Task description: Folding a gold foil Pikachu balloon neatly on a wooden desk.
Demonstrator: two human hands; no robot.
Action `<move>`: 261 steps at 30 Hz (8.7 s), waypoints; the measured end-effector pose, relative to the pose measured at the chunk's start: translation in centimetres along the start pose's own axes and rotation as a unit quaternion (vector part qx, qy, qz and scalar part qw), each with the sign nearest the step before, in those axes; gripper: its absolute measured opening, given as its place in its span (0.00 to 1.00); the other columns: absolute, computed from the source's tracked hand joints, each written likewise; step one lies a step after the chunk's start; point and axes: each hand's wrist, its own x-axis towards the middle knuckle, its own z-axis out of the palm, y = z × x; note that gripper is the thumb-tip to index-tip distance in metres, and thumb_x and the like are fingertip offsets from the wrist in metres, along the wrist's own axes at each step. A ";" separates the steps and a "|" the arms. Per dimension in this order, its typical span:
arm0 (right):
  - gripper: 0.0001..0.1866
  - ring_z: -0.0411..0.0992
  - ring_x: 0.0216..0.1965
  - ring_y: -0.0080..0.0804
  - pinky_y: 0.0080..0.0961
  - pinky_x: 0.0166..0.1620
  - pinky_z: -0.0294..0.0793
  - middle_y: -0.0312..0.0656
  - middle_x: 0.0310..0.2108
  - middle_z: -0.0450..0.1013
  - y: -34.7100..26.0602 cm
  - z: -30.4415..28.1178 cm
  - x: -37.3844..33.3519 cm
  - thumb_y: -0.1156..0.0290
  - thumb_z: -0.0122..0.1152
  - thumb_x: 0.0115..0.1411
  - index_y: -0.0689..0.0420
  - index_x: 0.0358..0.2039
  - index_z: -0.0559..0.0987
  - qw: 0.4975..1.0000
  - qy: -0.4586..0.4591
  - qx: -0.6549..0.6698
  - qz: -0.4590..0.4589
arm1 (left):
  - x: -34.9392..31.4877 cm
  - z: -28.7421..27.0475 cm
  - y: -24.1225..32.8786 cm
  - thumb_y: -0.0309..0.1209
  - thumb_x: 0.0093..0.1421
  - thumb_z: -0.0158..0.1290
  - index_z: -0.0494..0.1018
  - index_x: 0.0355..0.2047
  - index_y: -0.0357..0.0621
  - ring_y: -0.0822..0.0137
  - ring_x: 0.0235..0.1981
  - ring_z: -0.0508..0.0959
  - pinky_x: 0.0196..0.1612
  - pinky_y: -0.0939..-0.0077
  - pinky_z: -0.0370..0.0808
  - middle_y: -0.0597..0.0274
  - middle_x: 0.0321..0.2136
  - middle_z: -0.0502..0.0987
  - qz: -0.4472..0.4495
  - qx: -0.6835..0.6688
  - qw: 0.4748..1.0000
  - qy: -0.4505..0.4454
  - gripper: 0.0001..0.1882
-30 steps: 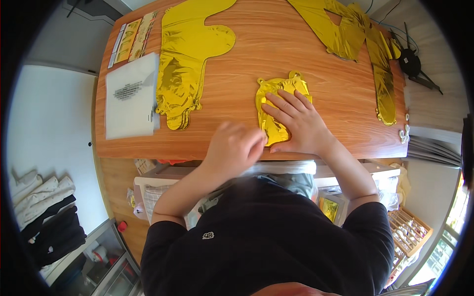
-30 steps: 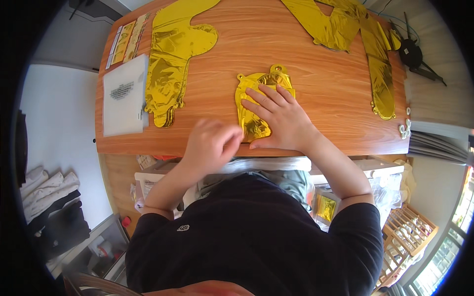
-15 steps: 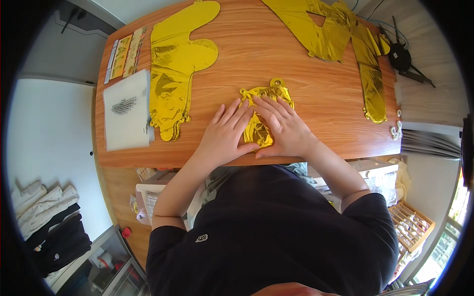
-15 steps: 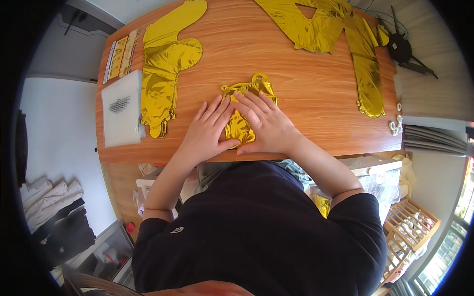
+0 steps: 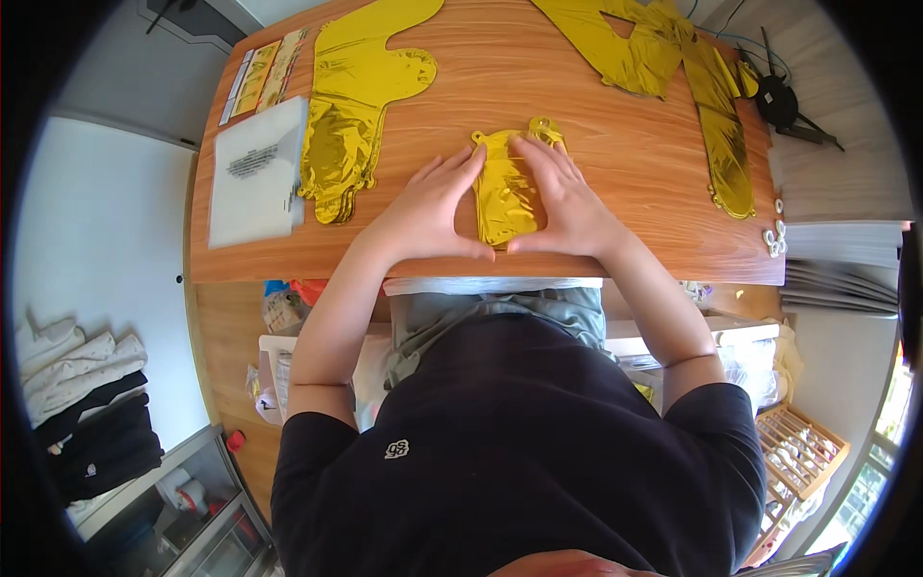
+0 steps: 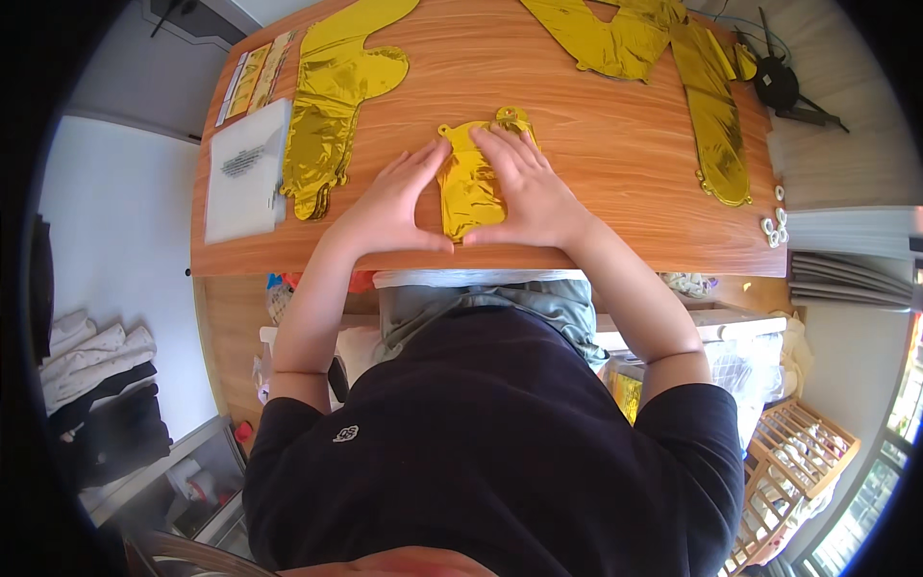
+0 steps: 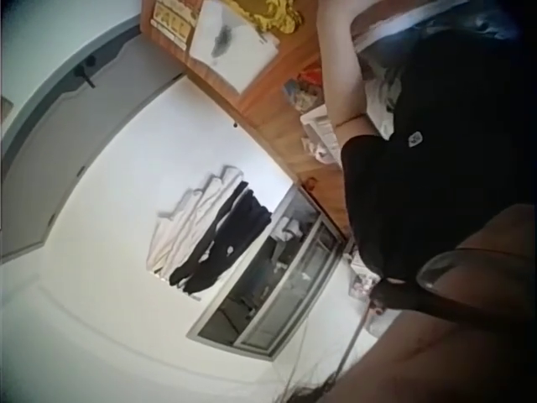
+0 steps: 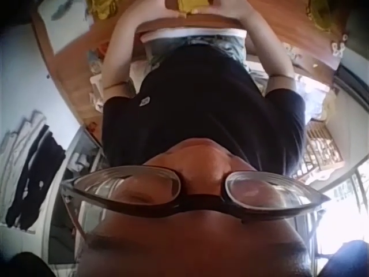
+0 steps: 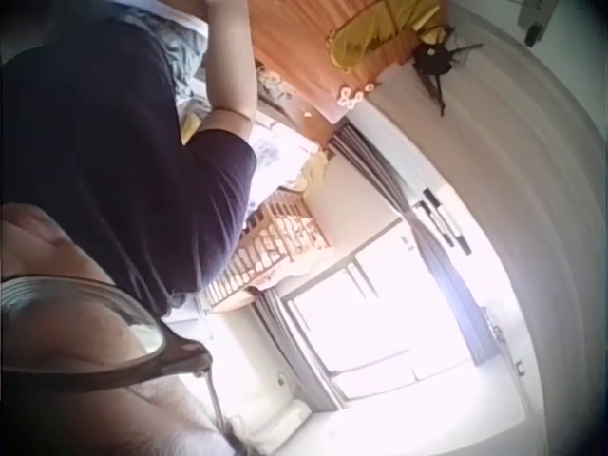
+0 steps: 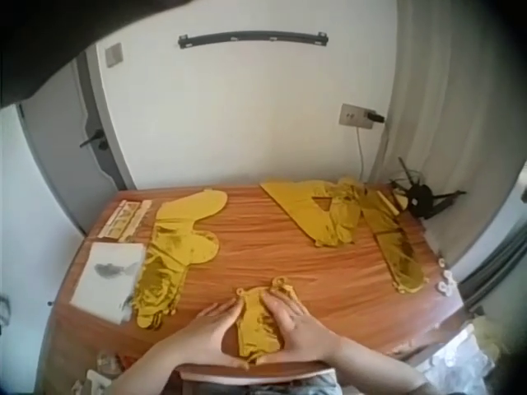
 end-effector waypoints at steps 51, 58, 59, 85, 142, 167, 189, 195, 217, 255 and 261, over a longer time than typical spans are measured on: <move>0.24 0.59 0.69 0.50 0.51 0.71 0.55 0.43 0.69 0.64 2.4 -4.0 -4.2 0.55 0.67 0.61 0.44 0.57 0.82 0.977 0.041 -0.195 0.078 | 5.3 7.7 5.6 0.64 0.61 0.53 0.62 0.71 0.48 0.45 0.73 0.55 0.70 0.34 0.51 0.50 0.72 0.59 -0.061 0.178 0.973 0.136 0.46; 0.30 0.57 0.71 0.52 0.52 0.73 0.52 0.42 0.72 0.61 3.2 -3.7 -4.4 0.50 0.72 0.56 0.39 0.59 0.82 0.980 0.033 -0.150 0.123 | 5.2 7.7 5.7 0.66 0.57 0.57 0.64 0.70 0.49 0.45 0.74 0.55 0.71 0.33 0.50 0.49 0.71 0.60 -0.061 0.169 0.974 0.138 0.49; 0.30 0.56 0.72 0.52 0.52 0.73 0.51 0.42 0.72 0.61 3.3 -3.7 -4.3 0.49 0.72 0.55 0.39 0.59 0.82 0.980 0.031 -0.146 0.129 | 5.2 7.6 5.8 0.66 0.57 0.57 0.64 0.70 0.49 0.45 0.74 0.55 0.71 0.33 0.50 0.49 0.71 0.60 -0.061 0.168 0.974 0.137 0.49; 0.13 0.69 0.52 0.40 0.41 0.60 0.62 0.36 0.41 0.74 0.0 -4.6 -7.8 0.67 0.79 0.44 0.51 0.30 0.83 0.993 0.072 -0.050 0.082 | 5.4 7.8 5.6 0.67 0.57 0.56 0.60 0.72 0.48 0.43 0.74 0.54 0.72 0.36 0.50 0.48 0.73 0.58 -0.061 0.186 0.973 0.125 0.52; 0.43 0.45 0.77 0.49 0.58 0.74 0.45 0.50 0.76 0.51 -1.9 1.1 -4.2 0.39 0.54 0.67 0.57 0.71 0.60 0.978 0.002 -0.167 0.125 | 0.0 1.1 1.6 0.38 0.67 0.55 0.56 0.74 0.46 0.55 0.79 0.43 0.76 0.48 0.45 0.51 0.78 0.45 0.008 -0.322 0.940 0.111 0.37; 0.40 0.71 0.59 0.50 0.47 0.63 0.66 0.50 0.56 0.75 -4.1 -3.8 -9.3 0.55 0.76 0.54 0.59 0.63 0.72 0.994 0.038 0.107 0.012 | -6.1 3.4 5.5 0.36 0.70 0.50 0.70 0.64 0.38 0.57 0.60 0.75 0.66 0.63 0.66 0.51 0.55 0.76 0.135 -0.293 0.945 0.051 0.25; 0.37 0.75 0.33 0.33 0.28 0.42 0.77 0.44 0.38 0.76 -2.8 -1.0 -5.1 0.74 0.73 0.55 0.58 0.66 0.70 0.957 0.164 0.050 0.233 | 5.2 3.2 1.6 0.38 0.71 0.49 0.59 0.72 0.44 0.53 0.75 0.55 0.75 0.50 0.53 0.53 0.74 0.56 0.140 0.142 0.979 0.032 0.31; 0.30 0.76 0.36 0.30 0.27 0.41 0.77 0.42 0.36 0.76 0.1 -1.7 -4.0 0.75 0.68 0.59 0.61 0.63 0.72 0.932 0.176 0.189 0.253 | 5.1 4.5 1.7 0.42 0.71 0.46 0.54 0.74 0.43 0.53 0.75 0.55 0.75 0.50 0.50 0.53 0.74 0.57 0.129 0.182 0.975 0.012 0.34; 0.32 0.75 0.32 0.26 0.23 0.39 0.76 0.42 0.42 0.74 1.4 -2.6 -0.4 0.81 0.66 0.56 0.58 0.63 0.71 0.952 0.074 0.192 0.226 | 5.1 4.5 1.7 0.44 0.69 0.50 0.53 0.74 0.44 0.53 0.74 0.57 0.75 0.49 0.53 0.54 0.72 0.60 0.134 0.138 0.980 0.043 0.37; 0.16 0.80 0.45 0.43 0.36 0.48 0.80 0.41 0.48 0.79 3.5 -2.6 -2.6 0.77 0.66 0.52 0.56 0.43 0.83 0.975 0.104 -0.126 -0.152 | 4.9 4.3 1.6 0.36 0.68 0.53 0.60 0.63 0.41 0.53 0.73 0.60 0.74 0.48 0.54 0.53 0.71 0.61 0.132 0.097 0.985 0.045 0.27; 0.15 0.80 0.46 0.46 0.37 0.47 0.82 0.44 0.47 0.80 3.5 -2.5 -2.3 0.83 0.67 0.52 0.56 0.41 0.83 0.988 0.103 -0.027 -0.110 | 4.9 4.4 1.5 0.37 0.67 0.53 0.62 0.58 0.42 0.52 0.73 0.60 0.74 0.47 0.54 0.51 0.70 0.63 0.135 0.090 0.986 0.046 0.23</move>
